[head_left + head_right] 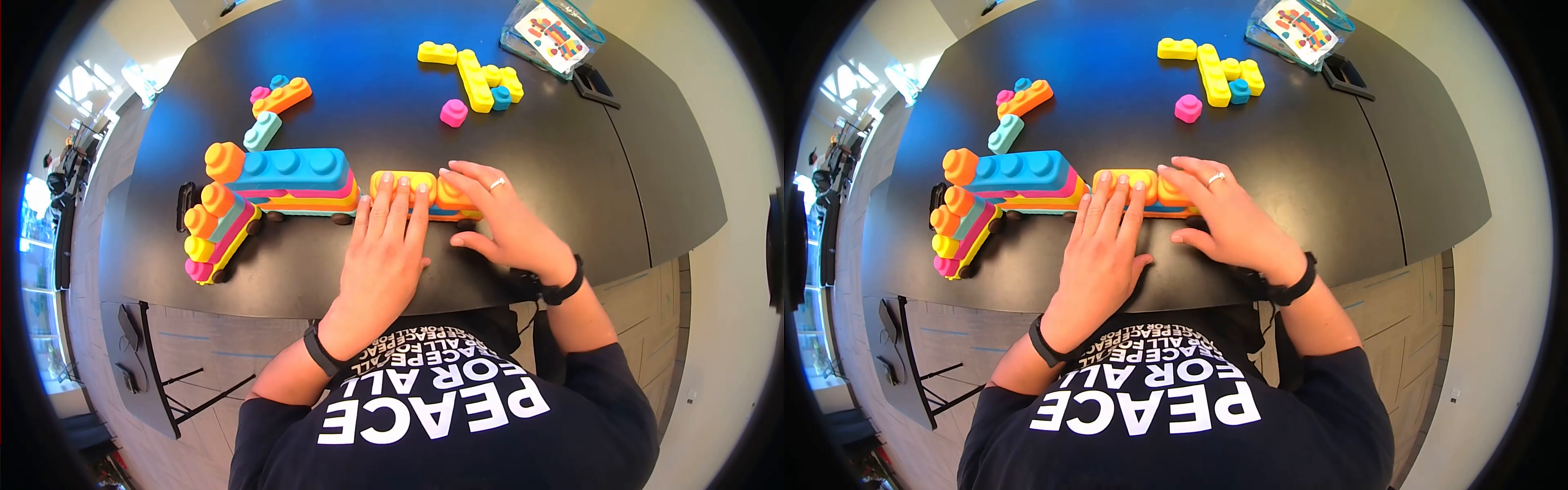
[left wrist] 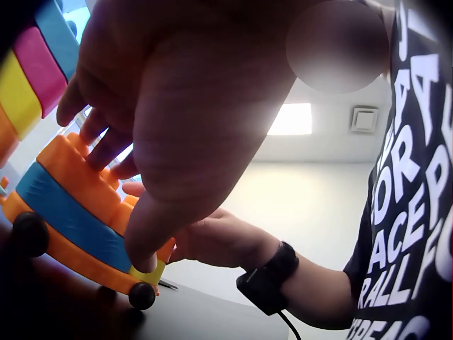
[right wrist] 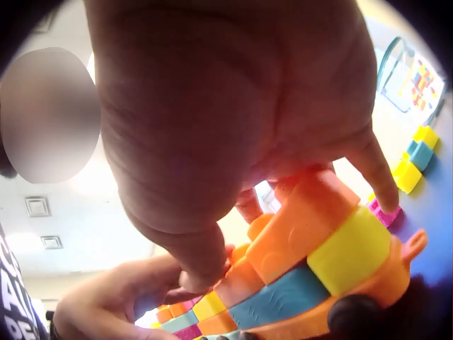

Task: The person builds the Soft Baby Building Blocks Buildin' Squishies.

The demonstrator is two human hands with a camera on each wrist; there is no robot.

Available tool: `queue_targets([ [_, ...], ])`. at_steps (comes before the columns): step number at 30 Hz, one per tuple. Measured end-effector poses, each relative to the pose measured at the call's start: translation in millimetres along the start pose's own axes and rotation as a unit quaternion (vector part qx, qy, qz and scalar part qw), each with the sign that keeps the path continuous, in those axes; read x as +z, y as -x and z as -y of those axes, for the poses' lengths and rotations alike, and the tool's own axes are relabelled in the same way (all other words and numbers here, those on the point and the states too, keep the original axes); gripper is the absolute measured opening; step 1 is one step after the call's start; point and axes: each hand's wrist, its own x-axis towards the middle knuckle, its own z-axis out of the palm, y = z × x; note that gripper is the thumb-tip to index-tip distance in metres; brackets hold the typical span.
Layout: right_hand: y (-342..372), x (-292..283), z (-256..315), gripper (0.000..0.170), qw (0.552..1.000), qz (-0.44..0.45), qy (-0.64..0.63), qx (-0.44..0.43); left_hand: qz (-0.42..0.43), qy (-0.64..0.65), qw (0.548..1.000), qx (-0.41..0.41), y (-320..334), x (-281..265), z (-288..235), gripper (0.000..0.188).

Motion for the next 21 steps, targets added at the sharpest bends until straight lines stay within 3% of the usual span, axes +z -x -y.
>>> queue_targets([
  [3,-14.7,-27.4,-34.5,0.085,0.999,-0.021,-0.009,-0.023,0.003,-0.005,1.000,-0.002,-0.3,-1.1,0.3,0.111],
  [4,-22.2,-39.9,-60.8,0.085,0.998,-0.033,0.041,-0.034,0.005,-0.004,1.000,-0.003,-0.2,-1.3,-0.1,0.112],
  [6,-35.9,-59.0,-91.6,0.075,0.992,-0.064,0.014,0.104,0.004,-0.018,1.000,-0.009,0.2,-2.3,-2.9,0.113],
  [8,-50.2,-72.0,-162.5,0.079,0.989,-0.058,0.074,0.113,0.004,-0.025,1.000,-0.013,0.2,-2.3,-6.0,0.114],
  [9,-57.7,-77.8,-176.2,0.078,0.979,-0.044,0.096,0.176,0.004,-0.026,1.000,-0.016,0.7,-1.3,-6.8,0.114],
  [11,-73.0,-81.0,-216.2,0.078,0.969,-0.023,0.112,0.220,0.004,-0.025,1.000,-0.018,1.1,-0.8,-7.6,0.114],
  [17,-104.5,-70.1,-290.2,0.066,0.961,0.025,0.121,0.248,0.005,-0.012,1.000,-0.020,0.6,-2.3,-10.1,0.116],
  [21,-106.0,-65.9,-316.0,0.054,0.956,-0.041,0.128,0.260,0.006,-0.006,1.000,-0.017,1.1,-4.4,-9.2,0.117],
])
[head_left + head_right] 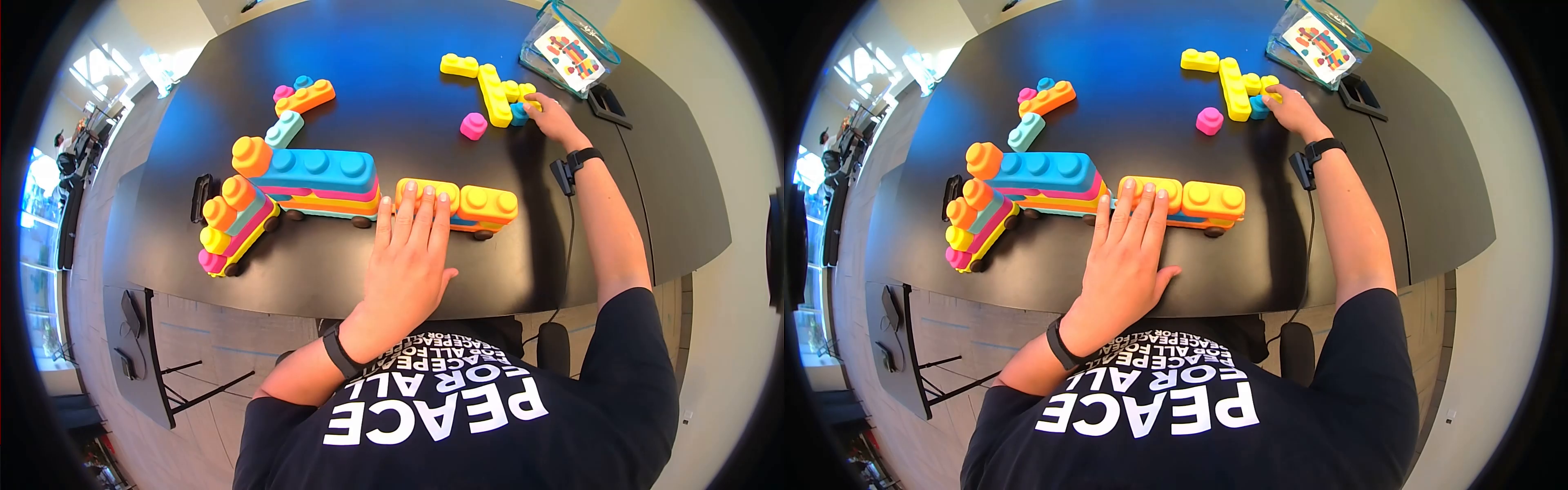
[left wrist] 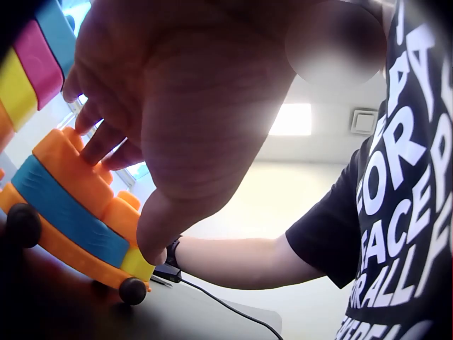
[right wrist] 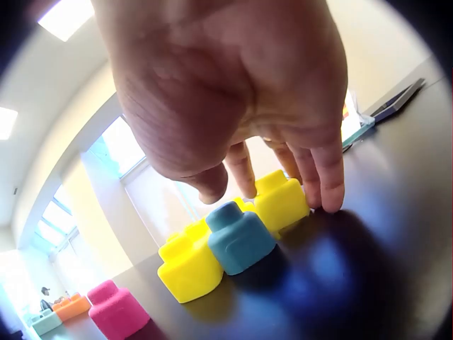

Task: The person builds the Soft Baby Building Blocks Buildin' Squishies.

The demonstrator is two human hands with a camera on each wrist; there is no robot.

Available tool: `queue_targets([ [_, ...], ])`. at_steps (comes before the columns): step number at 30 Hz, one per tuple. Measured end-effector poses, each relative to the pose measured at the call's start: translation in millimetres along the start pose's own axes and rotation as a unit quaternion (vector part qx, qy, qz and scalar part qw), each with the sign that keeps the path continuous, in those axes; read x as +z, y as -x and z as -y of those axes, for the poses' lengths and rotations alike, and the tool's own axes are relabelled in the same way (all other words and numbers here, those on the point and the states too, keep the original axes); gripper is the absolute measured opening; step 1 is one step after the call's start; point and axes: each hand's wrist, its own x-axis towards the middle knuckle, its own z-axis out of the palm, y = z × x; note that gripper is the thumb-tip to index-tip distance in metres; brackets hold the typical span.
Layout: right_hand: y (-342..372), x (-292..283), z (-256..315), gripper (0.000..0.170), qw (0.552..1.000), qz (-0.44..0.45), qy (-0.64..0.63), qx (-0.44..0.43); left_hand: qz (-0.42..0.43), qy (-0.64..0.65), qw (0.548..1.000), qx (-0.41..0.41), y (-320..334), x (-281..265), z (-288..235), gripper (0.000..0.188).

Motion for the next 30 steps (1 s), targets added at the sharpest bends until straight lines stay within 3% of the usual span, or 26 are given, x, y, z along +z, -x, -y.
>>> queue_targets([
  [2,6.1,-9.1,2.7,0.049,0.999,-0.035,-0.035,0.020,0.002,0.007,1.000,0.000,-0.1,-0.3,0.3,0.117],
  [5,30.6,-30.4,17.2,0.037,0.990,-0.140,0.014,-0.018,0.006,0.015,1.000,-0.001,1.0,-1.2,2.0,0.117],
  [8,75.8,-60.2,83.1,0.032,0.975,-0.157,-0.156,-0.017,0.010,0.018,1.000,-0.004,2.2,-3.7,3.0,0.118],
  [12,159.3,-66.4,186.7,0.042,0.901,-0.161,-0.370,-0.159,0.015,0.040,0.999,-0.004,5.0,-4.5,5.3,0.117],
  [15,203.7,-50.3,237.8,0.044,0.908,-0.140,-0.326,-0.223,0.023,0.059,0.998,0.002,12.1,-8.5,8.1,0.114],
  [19,212.2,-17.6,258.0,0.043,0.906,-0.130,-0.260,-0.309,0.022,0.090,0.996,-0.004,26.7,-13.8,8.5,0.100],
  [26,214.8,-5.5,257.6,0.047,0.915,-0.083,-0.262,-0.294,-0.079,0.138,0.987,-0.008,28.6,-31.3,21.5,0.079],
  [30,215.7,-6.1,253.6,0.049,0.911,-0.087,-0.265,-0.305,-0.139,0.115,0.984,0.010,15.0,-41.4,32.5,0.083],
])
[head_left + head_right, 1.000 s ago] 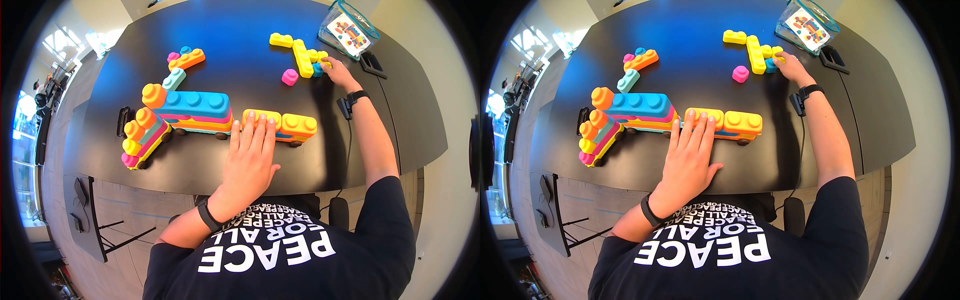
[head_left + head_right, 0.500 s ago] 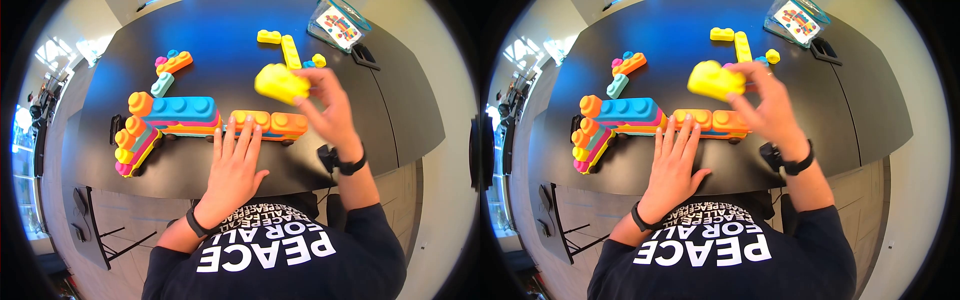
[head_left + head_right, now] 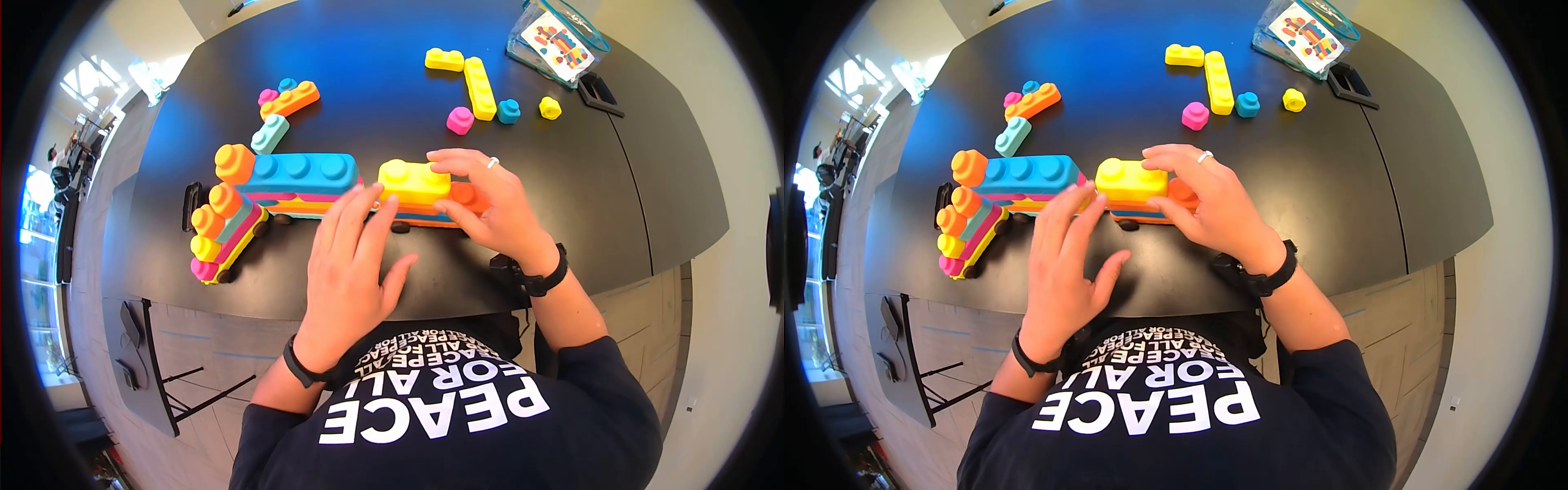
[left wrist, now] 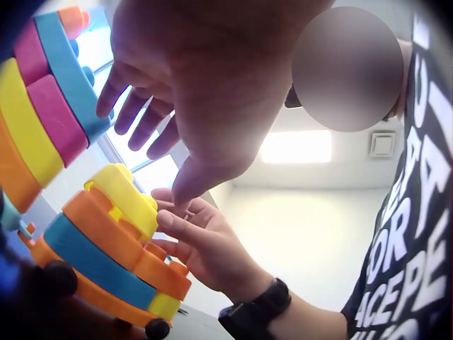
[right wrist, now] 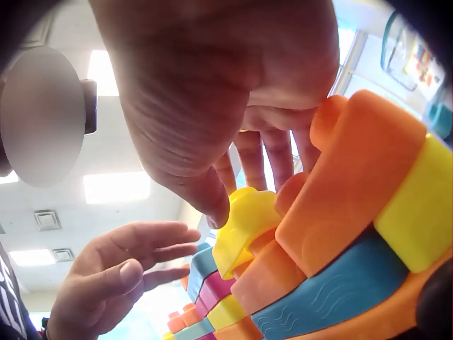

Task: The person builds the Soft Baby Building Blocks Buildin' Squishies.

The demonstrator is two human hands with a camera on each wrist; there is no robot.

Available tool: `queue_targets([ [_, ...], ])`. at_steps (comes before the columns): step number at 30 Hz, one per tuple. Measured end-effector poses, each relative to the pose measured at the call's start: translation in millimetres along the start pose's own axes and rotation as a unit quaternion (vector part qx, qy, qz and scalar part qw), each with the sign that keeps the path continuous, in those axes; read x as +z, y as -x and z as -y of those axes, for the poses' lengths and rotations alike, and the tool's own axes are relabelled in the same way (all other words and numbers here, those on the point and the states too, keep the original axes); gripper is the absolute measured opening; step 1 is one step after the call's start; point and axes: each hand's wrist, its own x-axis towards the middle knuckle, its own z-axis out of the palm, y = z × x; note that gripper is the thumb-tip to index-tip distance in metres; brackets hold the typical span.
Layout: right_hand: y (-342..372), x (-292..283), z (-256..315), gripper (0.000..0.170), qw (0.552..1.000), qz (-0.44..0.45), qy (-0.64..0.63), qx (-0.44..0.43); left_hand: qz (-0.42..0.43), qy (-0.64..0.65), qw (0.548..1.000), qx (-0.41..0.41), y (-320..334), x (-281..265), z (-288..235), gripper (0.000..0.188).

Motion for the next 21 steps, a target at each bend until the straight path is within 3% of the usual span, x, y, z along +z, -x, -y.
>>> queue_targets([
  [7,5.7,0.0,-3.0,0.048,1.000,0.006,-0.001,-0.007,0.043,-0.094,0.994,0.019,-29.7,5.3,4.2,0.083],
  [21,7.3,1.7,1.3,0.041,1.000,0.028,-0.002,0.010,0.041,-0.112,0.993,0.011,-22.1,12.8,3.2,0.081],
])
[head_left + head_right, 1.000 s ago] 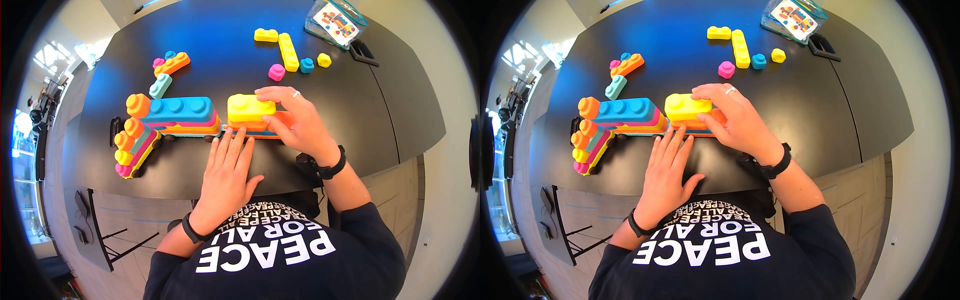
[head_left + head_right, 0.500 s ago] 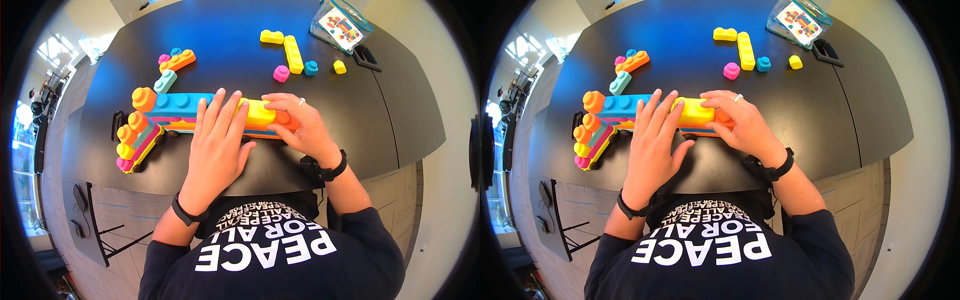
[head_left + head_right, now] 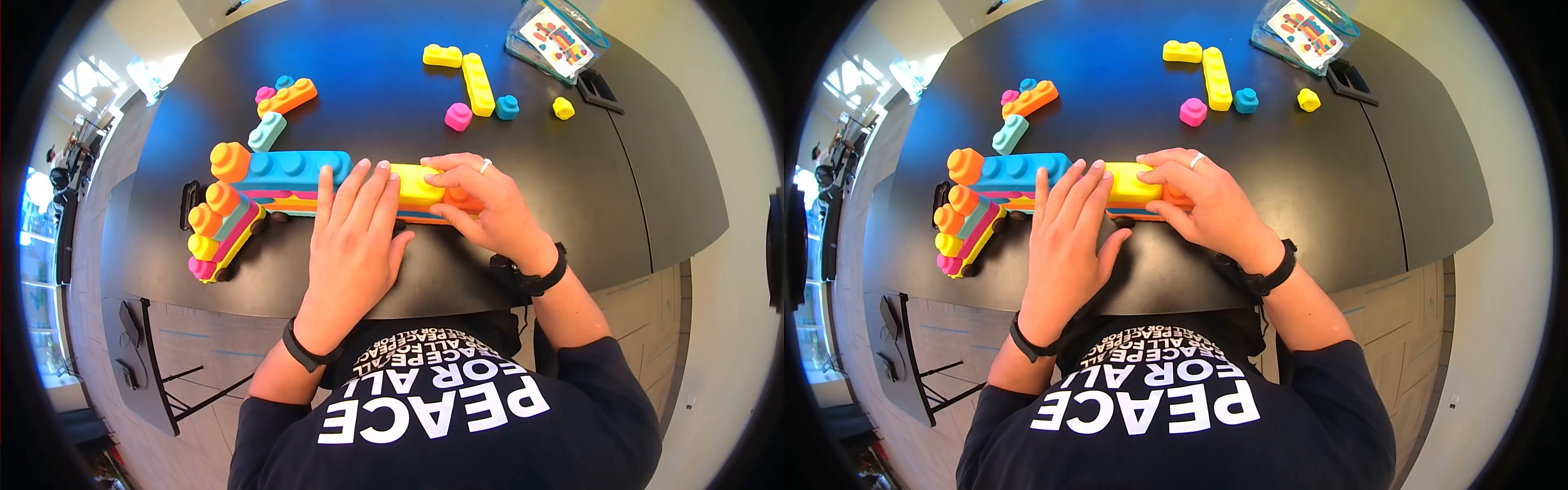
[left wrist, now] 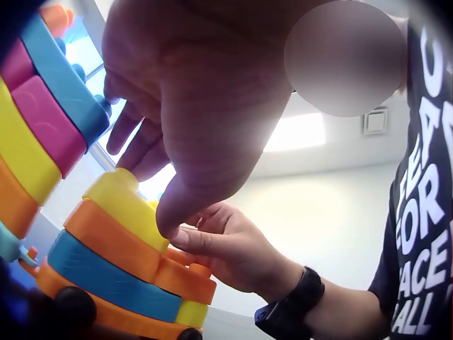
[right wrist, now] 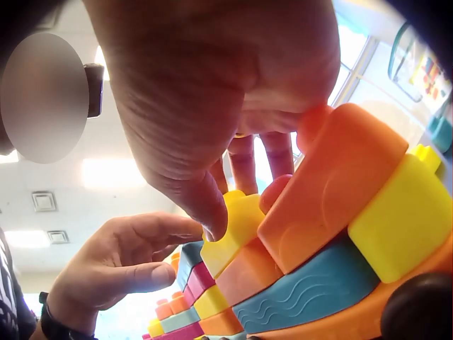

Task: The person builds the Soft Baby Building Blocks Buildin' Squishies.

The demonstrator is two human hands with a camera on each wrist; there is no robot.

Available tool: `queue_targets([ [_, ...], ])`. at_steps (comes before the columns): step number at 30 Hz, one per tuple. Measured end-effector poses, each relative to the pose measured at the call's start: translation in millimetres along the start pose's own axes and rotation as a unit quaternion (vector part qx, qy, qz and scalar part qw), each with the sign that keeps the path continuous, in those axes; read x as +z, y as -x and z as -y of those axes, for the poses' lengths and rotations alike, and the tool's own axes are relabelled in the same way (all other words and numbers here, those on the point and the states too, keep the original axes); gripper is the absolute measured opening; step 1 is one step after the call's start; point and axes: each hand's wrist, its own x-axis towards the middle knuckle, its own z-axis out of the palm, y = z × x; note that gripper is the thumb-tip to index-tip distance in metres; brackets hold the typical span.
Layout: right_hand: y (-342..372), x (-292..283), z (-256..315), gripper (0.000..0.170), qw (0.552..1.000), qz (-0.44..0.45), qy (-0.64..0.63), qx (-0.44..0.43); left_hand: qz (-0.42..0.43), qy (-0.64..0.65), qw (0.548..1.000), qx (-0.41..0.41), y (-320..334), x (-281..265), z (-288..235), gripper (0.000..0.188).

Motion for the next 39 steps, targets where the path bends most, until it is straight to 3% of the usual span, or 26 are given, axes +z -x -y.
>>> queue_targets([
  [13,1.1,-1.0,-1.0,0.044,1.000,0.003,0.015,0.002,0.007,-0.003,1.000,-0.011,1.0,-0.6,-4.8,0.082],
  [16,2.2,-6.3,1.0,0.049,0.999,0.021,-0.033,0.021,0.014,-0.005,1.000,-0.014,2.0,-2.1,-6.2,0.083],
  [19,-10.8,-37.4,-4.0,0.055,0.998,-0.006,0.054,-0.028,0.008,-0.021,1.000,0.002,3.5,1.8,-3.0,0.084],
  [21,-12.8,-68.1,-15.6,0.065,0.994,-0.017,0.070,0.086,0.014,-0.011,1.000,-0.006,3.1,-0.9,-3.8,0.084],
  [25,-11.0,-134.5,-124.6,0.071,0.953,-0.015,0.253,0.168,0.021,-0.008,1.000,-0.013,2.4,-2.7,-5.4,0.085],
  [29,-5.1,-181.0,-223.1,0.084,0.869,0.044,0.381,0.312,0.016,-0.015,1.000,-0.011,2.5,-0.4,-6.3,0.086],
  [32,-2.1,-201.5,-271.6,0.076,0.848,0.080,0.360,0.381,0.018,-0.015,1.000,-0.013,2.8,0.9,-6.9,0.087],
  [34,15.2,-207.5,-312.5,0.064,0.854,0.086,0.389,0.333,0.016,-0.014,1.000,-0.013,3.0,1.3,-7.4,0.088],
  [35,17.7,-206.6,-317.5,0.058,0.856,0.088,0.404,0.309,0.017,-0.014,1.000,-0.014,2.9,1.1,-7.6,0.088],
  [39,16.4,-208.6,-303.6,0.042,0.841,0.012,0.412,0.350,0.020,-0.016,1.000,-0.016,2.8,0.4,-7.3,0.089],
])
